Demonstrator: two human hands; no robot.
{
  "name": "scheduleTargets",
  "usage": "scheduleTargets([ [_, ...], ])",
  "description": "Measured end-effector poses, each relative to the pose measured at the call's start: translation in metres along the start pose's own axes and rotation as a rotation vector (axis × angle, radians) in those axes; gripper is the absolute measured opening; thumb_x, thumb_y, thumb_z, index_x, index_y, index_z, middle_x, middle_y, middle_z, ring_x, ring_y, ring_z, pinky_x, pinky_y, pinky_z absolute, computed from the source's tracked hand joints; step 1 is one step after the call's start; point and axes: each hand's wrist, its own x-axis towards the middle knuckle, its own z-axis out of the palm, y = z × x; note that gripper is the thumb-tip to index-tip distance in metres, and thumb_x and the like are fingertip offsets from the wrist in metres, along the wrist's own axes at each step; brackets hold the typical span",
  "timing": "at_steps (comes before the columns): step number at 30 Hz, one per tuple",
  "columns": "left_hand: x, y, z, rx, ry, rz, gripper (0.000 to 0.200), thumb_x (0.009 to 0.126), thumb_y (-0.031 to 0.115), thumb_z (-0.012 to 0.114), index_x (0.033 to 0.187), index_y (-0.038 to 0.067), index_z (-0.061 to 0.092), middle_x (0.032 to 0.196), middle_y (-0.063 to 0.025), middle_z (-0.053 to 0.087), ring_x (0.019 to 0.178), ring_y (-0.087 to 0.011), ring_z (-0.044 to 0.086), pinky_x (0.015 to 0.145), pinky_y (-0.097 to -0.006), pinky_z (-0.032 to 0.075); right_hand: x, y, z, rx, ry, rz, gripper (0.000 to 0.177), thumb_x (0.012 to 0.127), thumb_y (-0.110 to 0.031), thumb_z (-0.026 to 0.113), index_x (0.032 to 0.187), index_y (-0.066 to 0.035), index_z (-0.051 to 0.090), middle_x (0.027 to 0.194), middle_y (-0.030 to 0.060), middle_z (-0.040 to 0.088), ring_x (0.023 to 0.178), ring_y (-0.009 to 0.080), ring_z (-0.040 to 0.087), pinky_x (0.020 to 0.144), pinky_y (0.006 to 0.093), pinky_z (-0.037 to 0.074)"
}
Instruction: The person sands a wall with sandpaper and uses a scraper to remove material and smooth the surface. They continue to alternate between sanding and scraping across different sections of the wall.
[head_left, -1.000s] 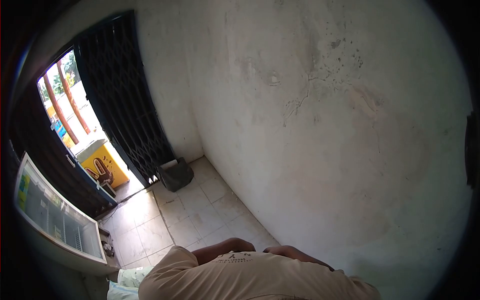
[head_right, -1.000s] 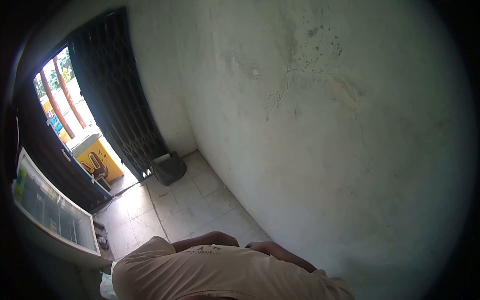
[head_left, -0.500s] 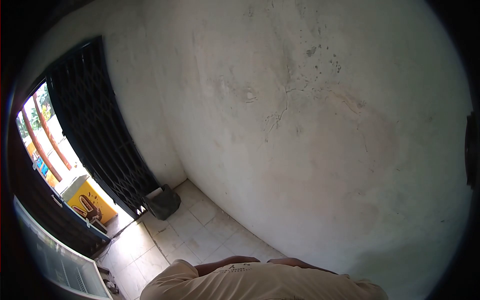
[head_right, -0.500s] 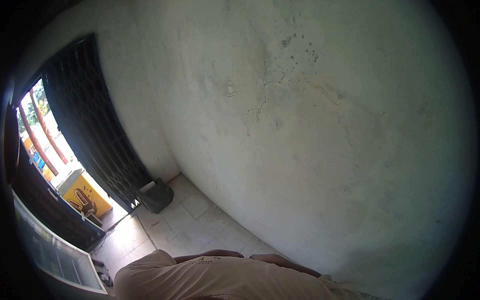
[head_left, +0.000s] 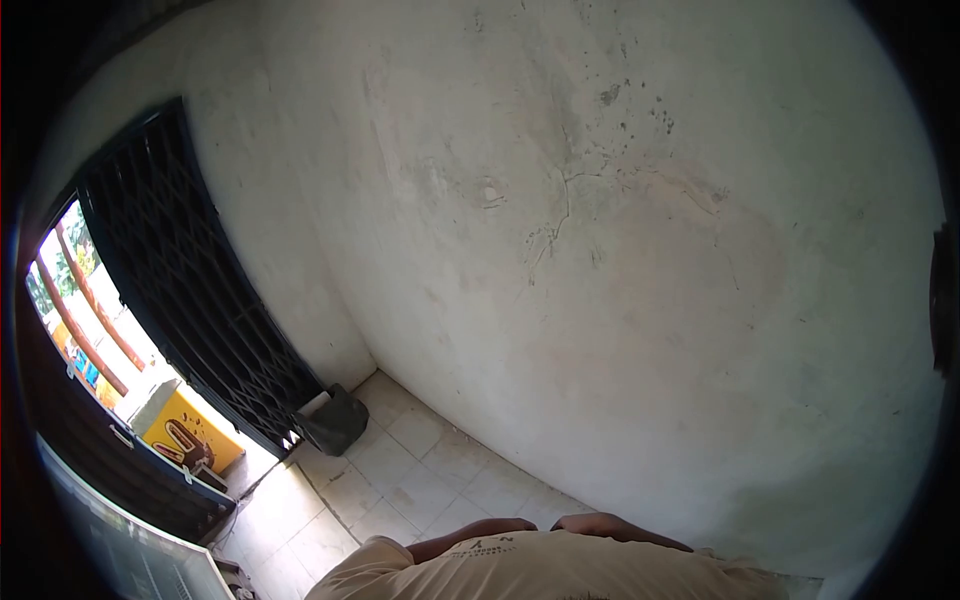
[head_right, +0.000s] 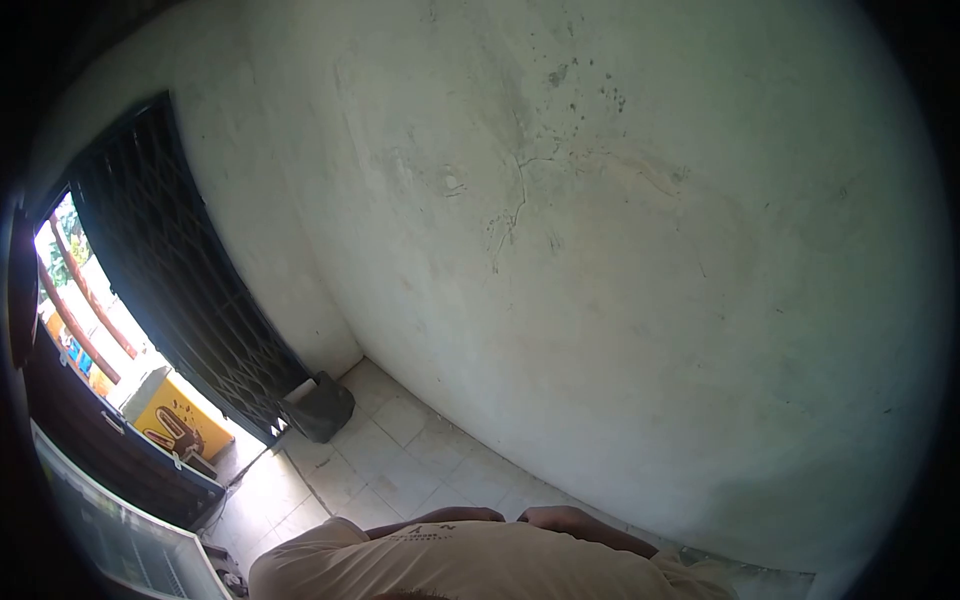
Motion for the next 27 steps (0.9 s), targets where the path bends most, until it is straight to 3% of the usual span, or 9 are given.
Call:
scheduleTargets([
  [8,0.019,-0.036,-0.002,-0.068,-0.070,-0.094,0.033,0.088,0.015,0.059,0.119,0.005,0.060,0.111,-0.0065,0.066,0.097,-0.0146,0.060,0.086,-0.0307,0.048,0.010,0.024,0.003,0.154,-0.016,-0.013,0.052,0.075,-0.032,0.071,0.112,0.004,0.065,0.100,0.0092,0.069,0.082,0.0169,0.061,0.072,0.0340,0.050],
  [10,0.034,-0.069,-0.002,-0.526,-0.151,-0.054,0.025,0.085,0.009,0.061,0.109,0.006,0.061,0.097,-0.0034,0.065,0.086,-0.0112,0.059,0.076,-0.0270,0.050,0.008,0.028,0.007,0.163,-0.008,-0.014,0.051,0.076,-0.033,0.070,0.110,0.004,0.065,0.098,0.0083,0.068,0.079,0.0162,0.061,0.070,0.0334,0.050],
  [13,0.045,-0.082,-0.004,-0.637,-0.188,-0.035,0.020,0.083,0.005,0.063,0.102,0.007,0.058,0.091,-0.0008,0.062,0.079,-0.0087,0.058,0.069,-0.0235,0.050,-0.008,0.018,0.009,0.124,0.092,-0.041,0.047,0.079,-0.034,0.066,0.109,0.003,0.066,0.097,0.0080,0.069,0.078,0.0159,0.060,0.070,0.0330,0.050],
  [17,0.050,-0.097,-0.007,-0.626,-0.137,0.006,0.019,0.083,0.003,0.063,0.100,0.007,0.057,0.090,-0.0014,0.061,0.080,-0.0108,0.060,0.069,-0.0245,0.051,-0.051,-0.013,0.011,0.114,0.143,0.014,0.044,0.083,-0.032,0.060,0.112,-0.001,0.066,0.098,0.0074,0.069,0.084,0.0157,0.061,0.076,0.0313,0.049],
  [19,0.043,-0.095,-0.012,-0.833,-0.174,-0.035,0.019,0.082,0.002,0.064,0.099,0.007,0.057,0.091,-0.0020,0.062,0.080,-0.0124,0.061,0.071,-0.0258,0.052,-0.052,-0.006,0.015,0.150,0.169,0.025,0.042,0.084,-0.031,0.058,0.113,-0.002,0.066,0.098,0.0072,0.069,0.085,0.0156,0.061,0.077,0.0308,0.049],
  [25,0.044,-0.101,-0.016,-0.756,-0.171,0.009,0.019,0.082,0.005,0.067,0.097,0.007,0.057,0.097,-0.0059,0.065,0.085,-0.0151,0.061,0.075,-0.0263,0.051,-0.054,0.033,0.027,0.357,0.213,0.030,0.039,0.085,-0.029,0.058,0.113,-0.003,0.067,0.100,0.0061,0.068,0.087,0.0139,0.061,0.079,0.0302,0.049],
  [27,0.041,-0.096,-0.018,-0.612,-0.134,-0.009,0.018,0.082,0.008,0.068,0.097,0.006,0.059,0.098,-0.0060,0.065,0.085,-0.0147,0.061,0.077,-0.0266,0.051,-0.063,0.030,0.030,0.435,0.192,0.045,0.039,0.087,-0.017,0.050,0.121,-0.001,0.062,0.109,0.0075,0.066,0.095,0.0157,0.059,0.085,0.0302,0.048],
])
